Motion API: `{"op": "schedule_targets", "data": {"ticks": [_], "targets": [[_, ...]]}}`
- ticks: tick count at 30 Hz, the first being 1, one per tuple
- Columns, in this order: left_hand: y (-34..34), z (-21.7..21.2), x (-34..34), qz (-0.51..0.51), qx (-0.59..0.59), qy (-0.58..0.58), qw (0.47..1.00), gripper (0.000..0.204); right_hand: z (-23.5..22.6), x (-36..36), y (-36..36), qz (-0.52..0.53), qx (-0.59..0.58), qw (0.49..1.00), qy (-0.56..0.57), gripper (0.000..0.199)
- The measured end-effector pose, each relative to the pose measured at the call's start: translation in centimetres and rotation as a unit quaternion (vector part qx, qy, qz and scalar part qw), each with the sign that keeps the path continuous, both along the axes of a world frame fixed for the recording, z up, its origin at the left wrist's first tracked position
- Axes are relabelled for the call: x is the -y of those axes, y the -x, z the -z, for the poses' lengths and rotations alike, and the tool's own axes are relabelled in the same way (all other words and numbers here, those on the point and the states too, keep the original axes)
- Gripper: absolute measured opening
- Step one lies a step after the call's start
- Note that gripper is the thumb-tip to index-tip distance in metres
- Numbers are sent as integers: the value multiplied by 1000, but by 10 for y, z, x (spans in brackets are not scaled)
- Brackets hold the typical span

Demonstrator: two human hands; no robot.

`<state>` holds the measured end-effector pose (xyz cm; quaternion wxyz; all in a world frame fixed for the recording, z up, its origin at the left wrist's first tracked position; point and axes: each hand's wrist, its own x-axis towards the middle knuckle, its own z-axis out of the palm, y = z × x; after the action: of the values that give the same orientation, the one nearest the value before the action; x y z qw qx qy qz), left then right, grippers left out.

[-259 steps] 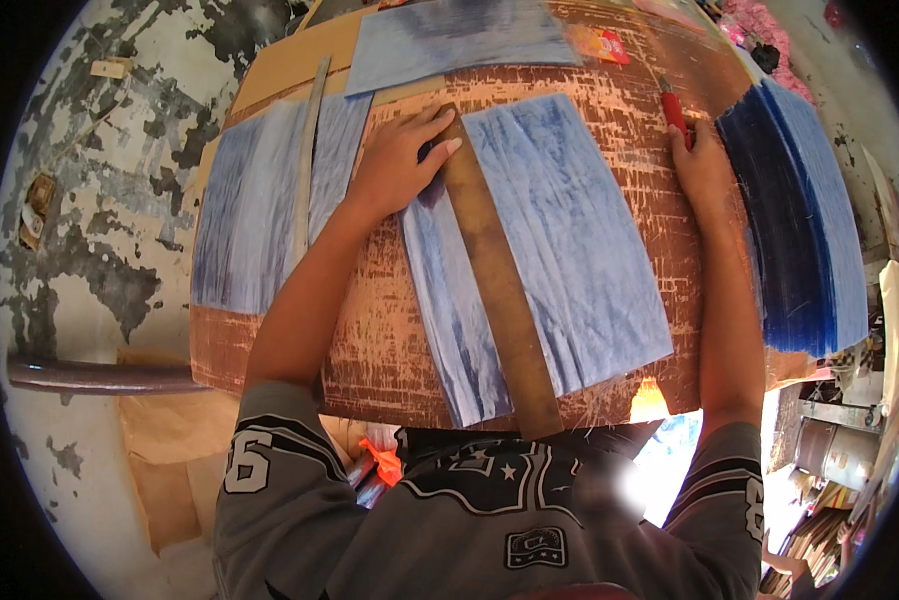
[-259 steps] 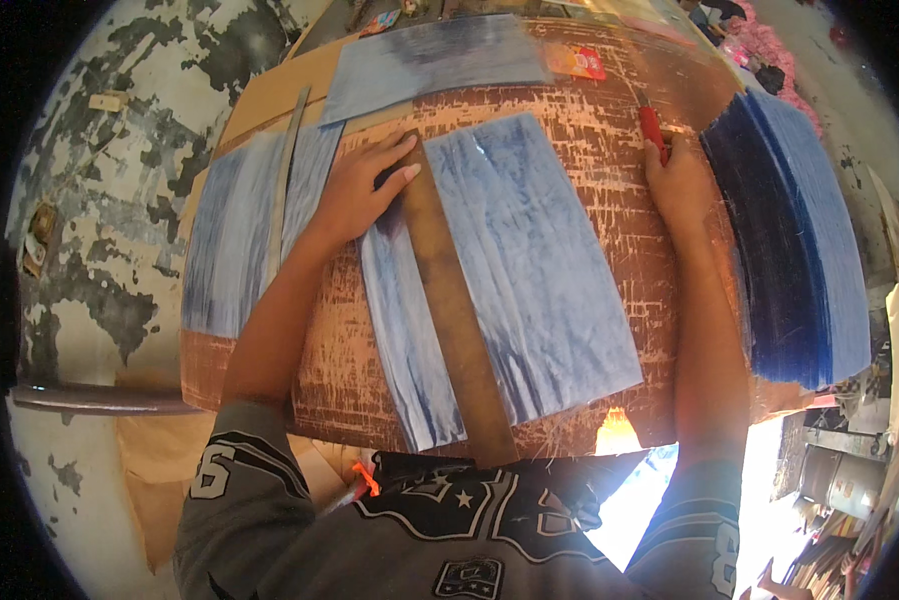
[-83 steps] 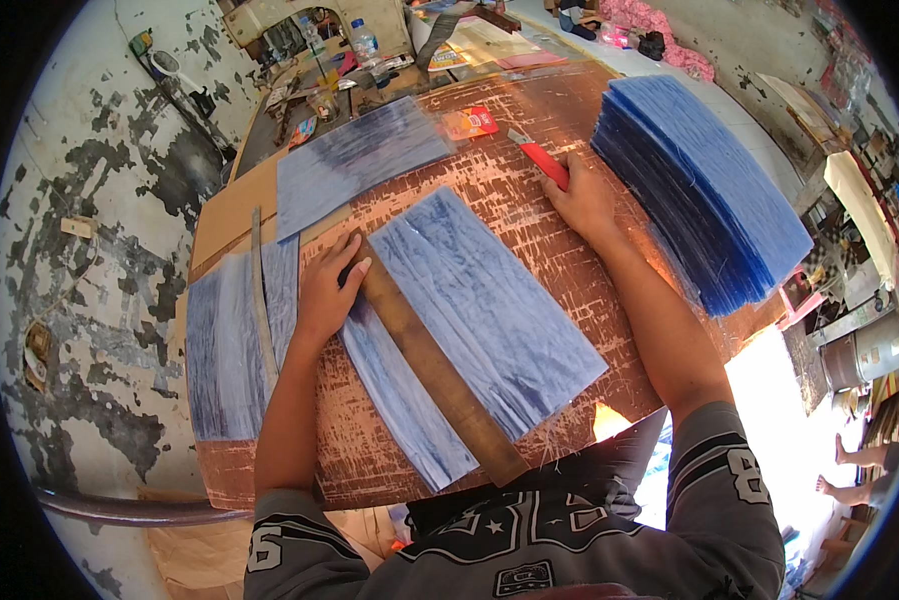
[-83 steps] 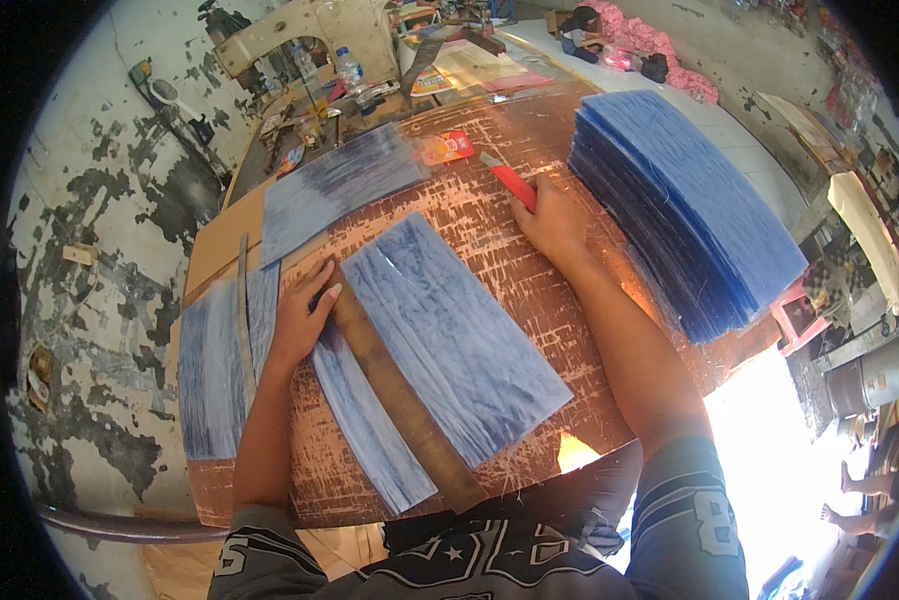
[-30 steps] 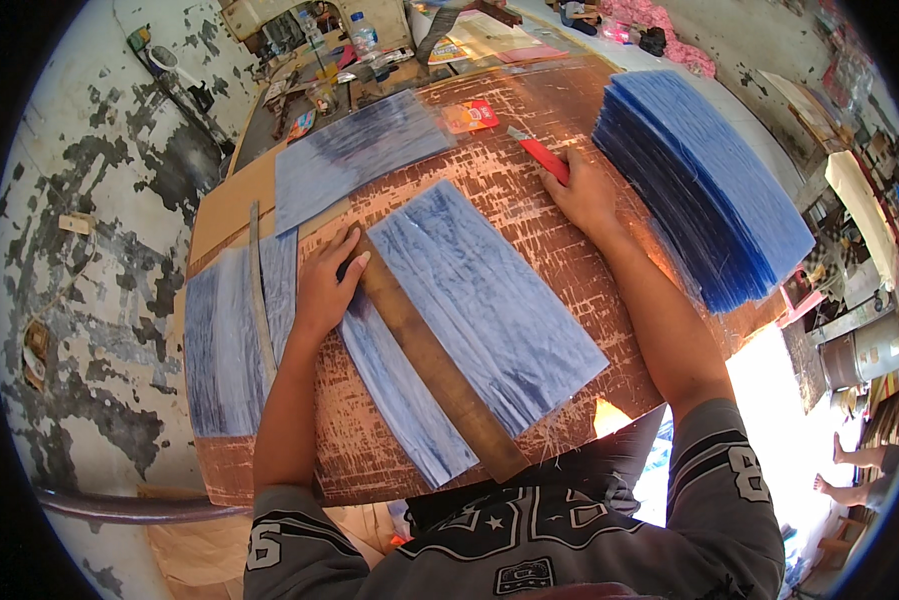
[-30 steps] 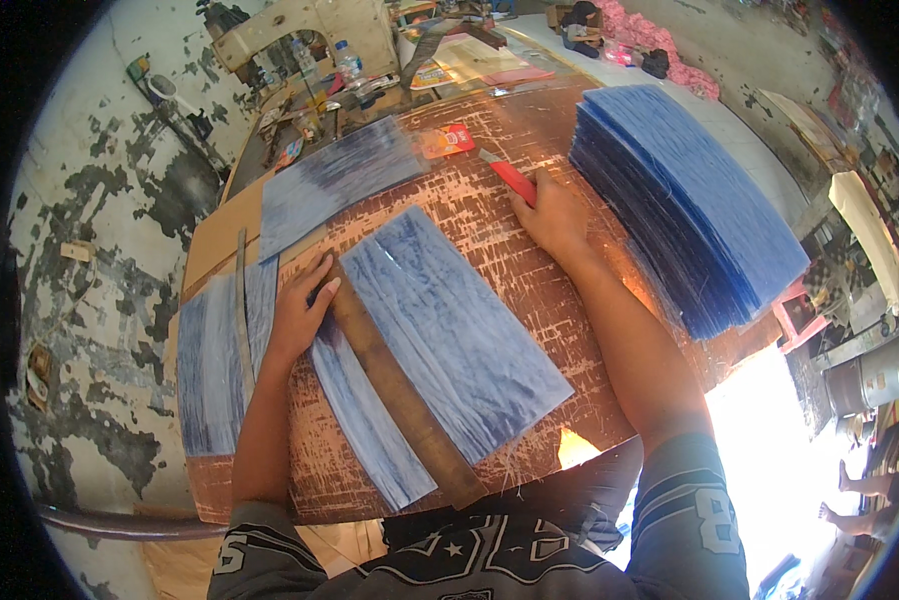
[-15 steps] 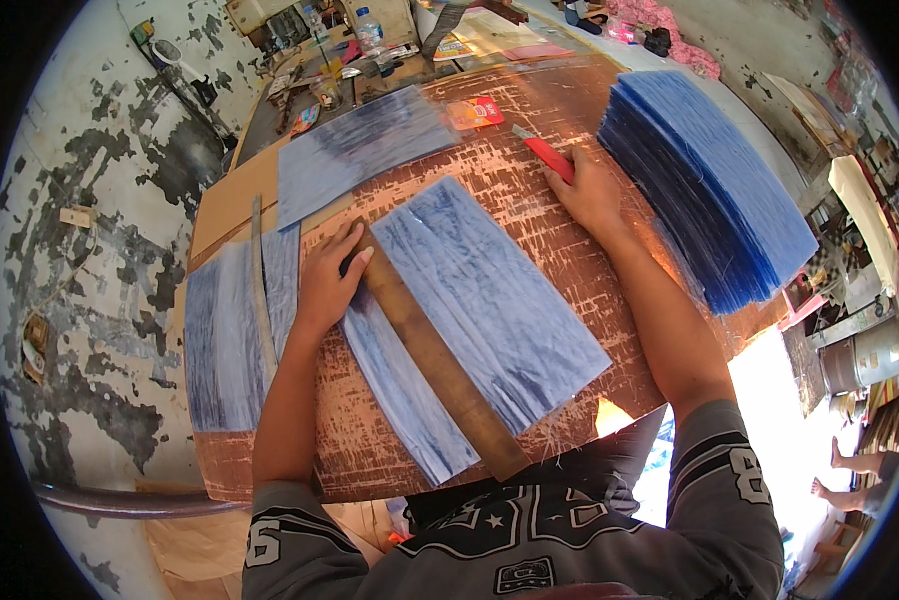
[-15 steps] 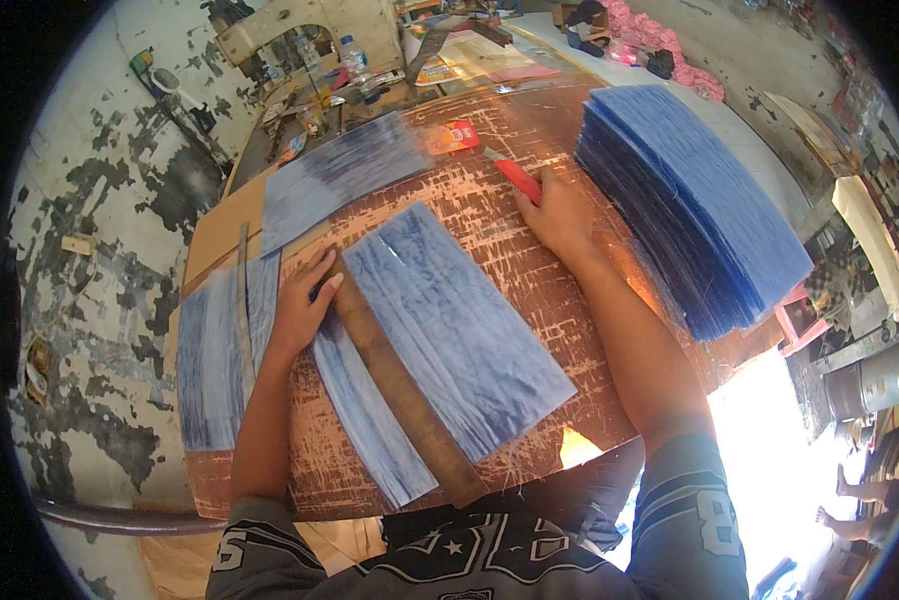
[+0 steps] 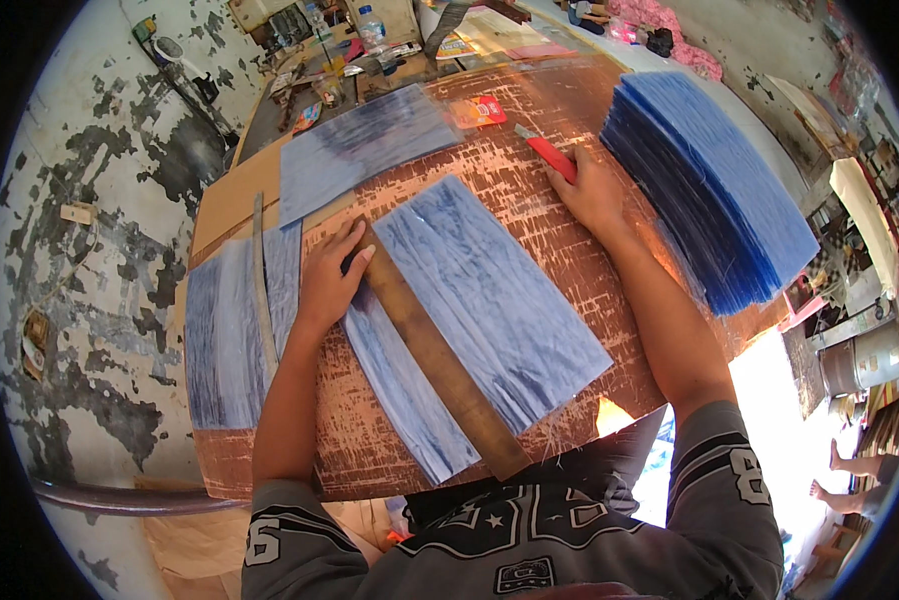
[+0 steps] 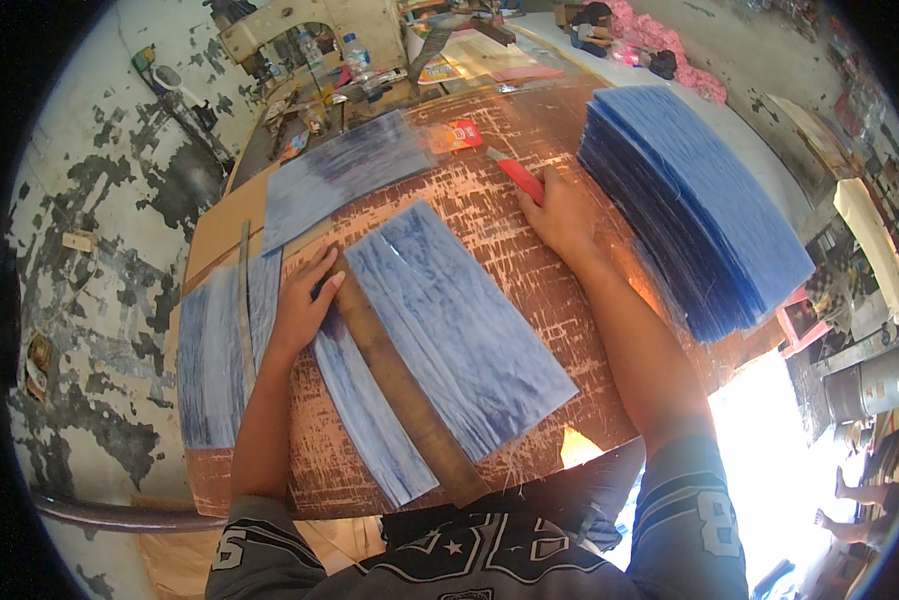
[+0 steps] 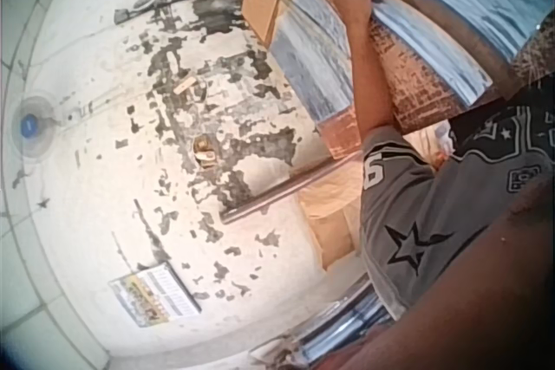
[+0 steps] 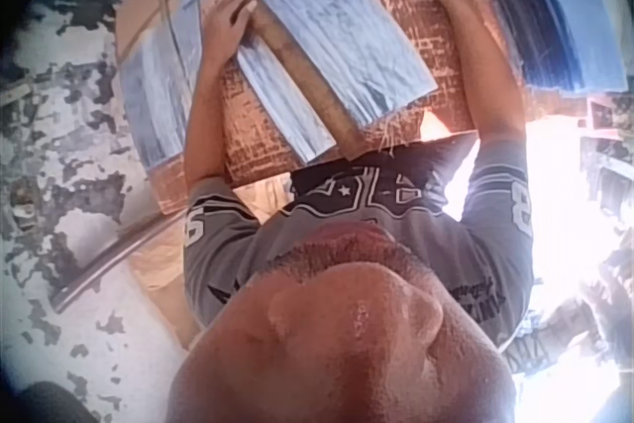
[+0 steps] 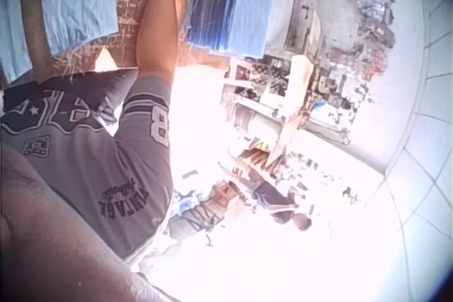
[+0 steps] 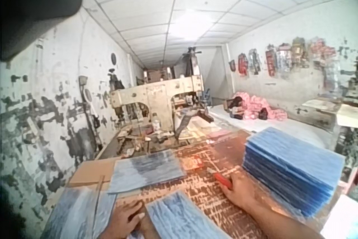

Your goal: The person aligns a ruler on a blue sheet and uses a red utility knife to cut along the edge. They repeat this process, cutting multiple sheets into smaller rectangular pieces and stacking them on the table.

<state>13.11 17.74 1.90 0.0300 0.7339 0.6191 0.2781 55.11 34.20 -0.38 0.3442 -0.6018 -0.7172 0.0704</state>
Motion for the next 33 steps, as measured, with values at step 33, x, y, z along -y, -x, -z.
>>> {"op": "schedule_targets", "data": {"ticks": [33], "targets": [[2,0,0,3,-7,-5,1000,52,0,-1,2,7,17,1000,-2,46]]}}
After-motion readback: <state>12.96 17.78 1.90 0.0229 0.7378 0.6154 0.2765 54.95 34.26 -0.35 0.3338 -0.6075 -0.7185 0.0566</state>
